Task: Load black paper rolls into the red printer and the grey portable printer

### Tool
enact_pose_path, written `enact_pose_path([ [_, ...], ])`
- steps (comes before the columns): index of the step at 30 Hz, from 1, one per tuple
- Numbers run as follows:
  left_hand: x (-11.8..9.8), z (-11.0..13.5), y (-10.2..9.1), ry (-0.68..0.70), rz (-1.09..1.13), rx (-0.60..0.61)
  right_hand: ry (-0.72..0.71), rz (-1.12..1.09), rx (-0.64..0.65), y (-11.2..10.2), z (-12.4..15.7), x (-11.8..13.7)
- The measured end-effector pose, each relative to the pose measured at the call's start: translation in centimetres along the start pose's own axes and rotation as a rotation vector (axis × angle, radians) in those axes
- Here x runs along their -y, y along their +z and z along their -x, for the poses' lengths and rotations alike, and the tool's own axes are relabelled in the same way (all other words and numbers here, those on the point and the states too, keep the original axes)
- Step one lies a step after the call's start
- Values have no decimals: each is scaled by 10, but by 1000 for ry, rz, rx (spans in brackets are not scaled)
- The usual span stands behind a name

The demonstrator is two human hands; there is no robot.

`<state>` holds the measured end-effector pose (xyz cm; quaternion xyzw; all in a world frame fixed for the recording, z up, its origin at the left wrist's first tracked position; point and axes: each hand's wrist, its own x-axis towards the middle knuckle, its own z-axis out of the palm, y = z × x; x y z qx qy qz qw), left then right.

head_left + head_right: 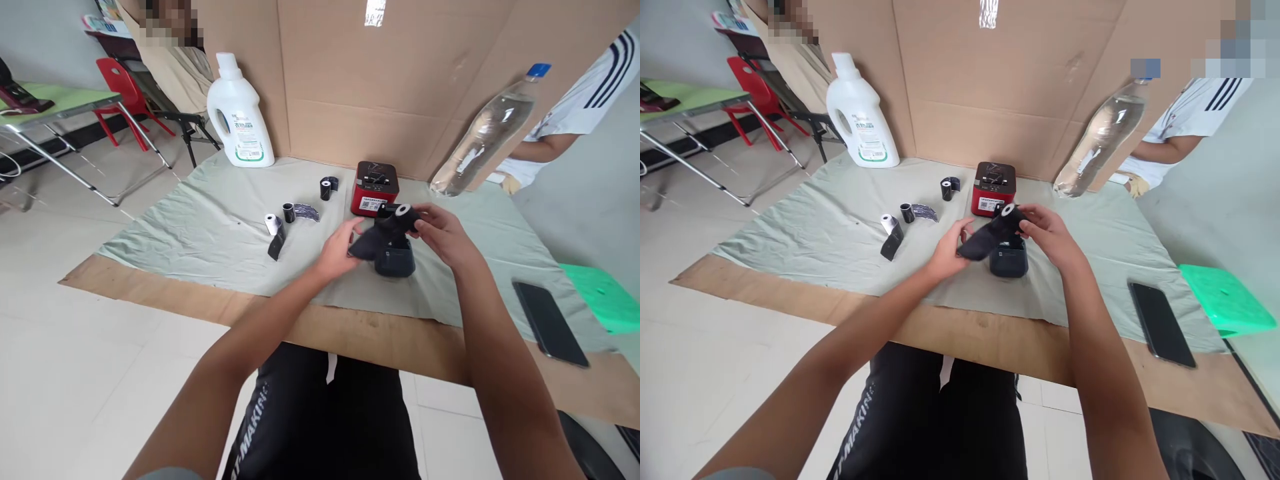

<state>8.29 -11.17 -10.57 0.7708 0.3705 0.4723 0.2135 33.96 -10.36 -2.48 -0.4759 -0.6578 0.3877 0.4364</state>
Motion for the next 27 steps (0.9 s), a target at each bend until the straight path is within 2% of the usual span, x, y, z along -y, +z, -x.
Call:
enact_pose_path([
  [3,-9,2,2,263,-190,177,99,73,156,-12,4,-8],
  [5,-13,2,7,374,-305,220,126,217,257,-14,-3,-7],
  [7,-15,2,12,431,-377,233,106,403,300,-12,-13,-5],
  [10,-13,2,17,479,-428,264,49,632,285,-9,-28,-2],
  [15,-10,3,21,430,-401,353,4,727,354,-5,-36,-12],
  [21,-13,5,31,308,-366,258,-43,741,375,-4,-38,-26],
  [27,-14,5,34,315,-385,208,-91,799,316,5,-39,-38],
])
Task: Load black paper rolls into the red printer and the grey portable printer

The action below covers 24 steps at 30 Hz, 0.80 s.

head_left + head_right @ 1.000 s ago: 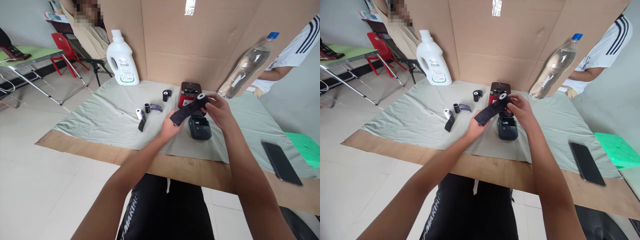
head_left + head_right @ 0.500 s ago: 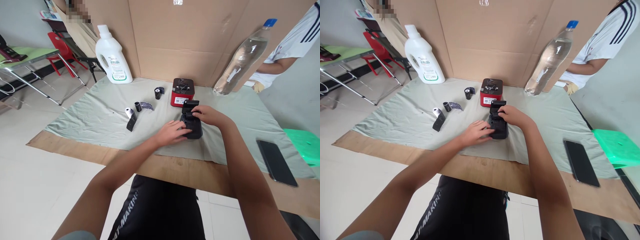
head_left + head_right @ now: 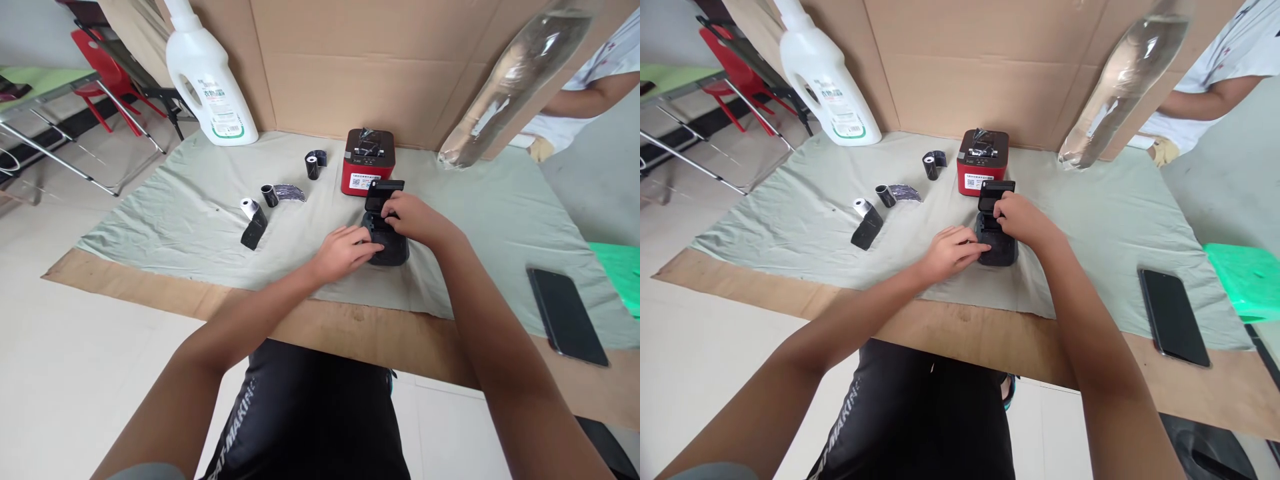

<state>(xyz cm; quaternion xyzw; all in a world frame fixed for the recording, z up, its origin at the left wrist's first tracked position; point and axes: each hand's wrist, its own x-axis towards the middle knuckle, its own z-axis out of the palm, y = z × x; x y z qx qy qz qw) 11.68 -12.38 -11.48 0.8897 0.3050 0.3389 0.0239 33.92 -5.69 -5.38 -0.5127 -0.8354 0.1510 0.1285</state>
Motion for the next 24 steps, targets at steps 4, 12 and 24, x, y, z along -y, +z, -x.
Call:
enact_pose_path([
  [4,-3,-1,0,18,-12,-14,35,84,-53,-1,3,5],
  [12,-5,-1,-2,39,-52,-53,89,6,-435,-19,8,24],
  [24,-5,1,3,141,1,-109,121,-72,202,-33,26,44],
])
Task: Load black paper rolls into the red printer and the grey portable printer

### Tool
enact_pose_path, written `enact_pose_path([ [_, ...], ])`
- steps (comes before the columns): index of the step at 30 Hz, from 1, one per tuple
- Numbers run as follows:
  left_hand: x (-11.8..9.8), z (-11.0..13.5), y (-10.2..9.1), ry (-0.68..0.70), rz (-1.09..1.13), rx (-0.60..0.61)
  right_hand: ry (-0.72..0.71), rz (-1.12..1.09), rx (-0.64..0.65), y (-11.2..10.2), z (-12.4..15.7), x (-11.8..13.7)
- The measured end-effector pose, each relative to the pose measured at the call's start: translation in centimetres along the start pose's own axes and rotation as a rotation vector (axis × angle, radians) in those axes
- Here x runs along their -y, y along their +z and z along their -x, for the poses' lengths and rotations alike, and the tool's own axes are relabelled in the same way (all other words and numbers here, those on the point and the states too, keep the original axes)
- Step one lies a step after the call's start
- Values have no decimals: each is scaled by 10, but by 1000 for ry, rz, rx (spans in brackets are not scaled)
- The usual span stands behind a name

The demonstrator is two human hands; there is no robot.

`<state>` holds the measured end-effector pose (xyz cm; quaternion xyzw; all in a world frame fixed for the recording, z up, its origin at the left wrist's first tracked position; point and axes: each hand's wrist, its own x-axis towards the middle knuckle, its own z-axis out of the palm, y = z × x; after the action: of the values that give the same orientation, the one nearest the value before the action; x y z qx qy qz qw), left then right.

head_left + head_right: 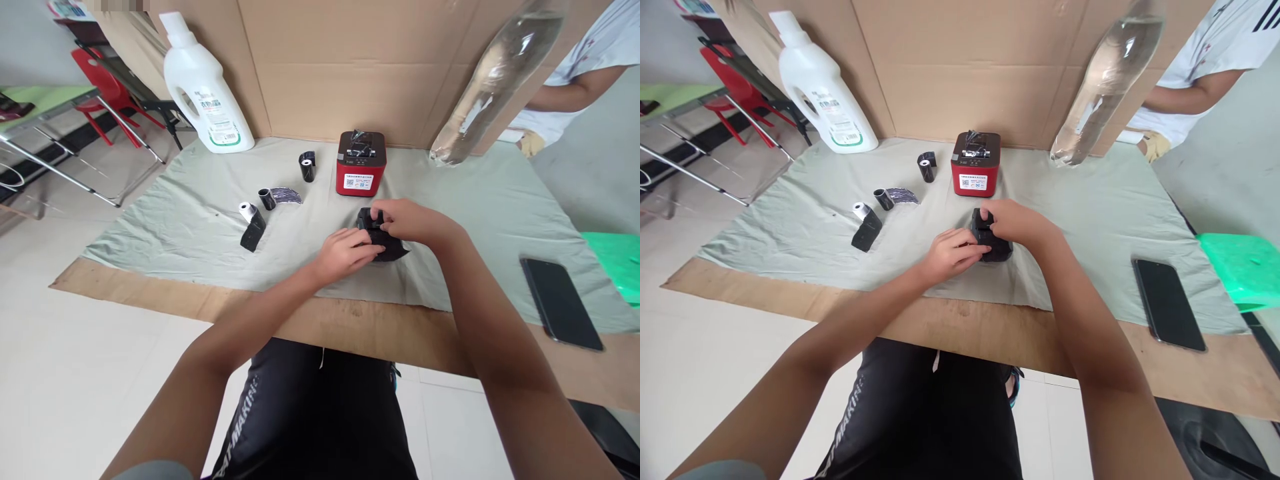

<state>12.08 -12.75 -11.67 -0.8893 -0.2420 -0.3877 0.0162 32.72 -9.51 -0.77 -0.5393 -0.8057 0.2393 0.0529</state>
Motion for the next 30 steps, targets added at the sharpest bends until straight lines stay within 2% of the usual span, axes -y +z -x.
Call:
enact_pose_path([
  [2,1,0,-2,-81,81,38,15,-29,44,2,-2,-1],
  [4,2,0,-5,-217,162,51,24,-57,44,3,-6,-4],
  [6,3,0,-8,-345,225,82,67,-68,4,4,-8,-10],
  [9,6,-1,-11,-454,295,179,167,-79,-69,3,-12,-21],
  [14,9,-7,-9,-499,286,232,248,-211,-51,3,-18,-37],
  [18,6,-8,-9,-509,253,236,310,-318,-99,12,-12,-35],
  [20,5,-7,-11,-497,243,246,296,-348,-210,26,-3,-30],
  [22,5,-5,-11,-496,210,253,309,-374,-416,47,8,-28],
  [25,6,-4,-10,-570,83,293,315,-478,-677,86,28,-27],
  [27,7,-4,-7,-613,0,369,252,-442,-747,109,39,-26],
  [30,6,-4,-2,-621,-58,507,259,-246,-674,128,47,-16],
])
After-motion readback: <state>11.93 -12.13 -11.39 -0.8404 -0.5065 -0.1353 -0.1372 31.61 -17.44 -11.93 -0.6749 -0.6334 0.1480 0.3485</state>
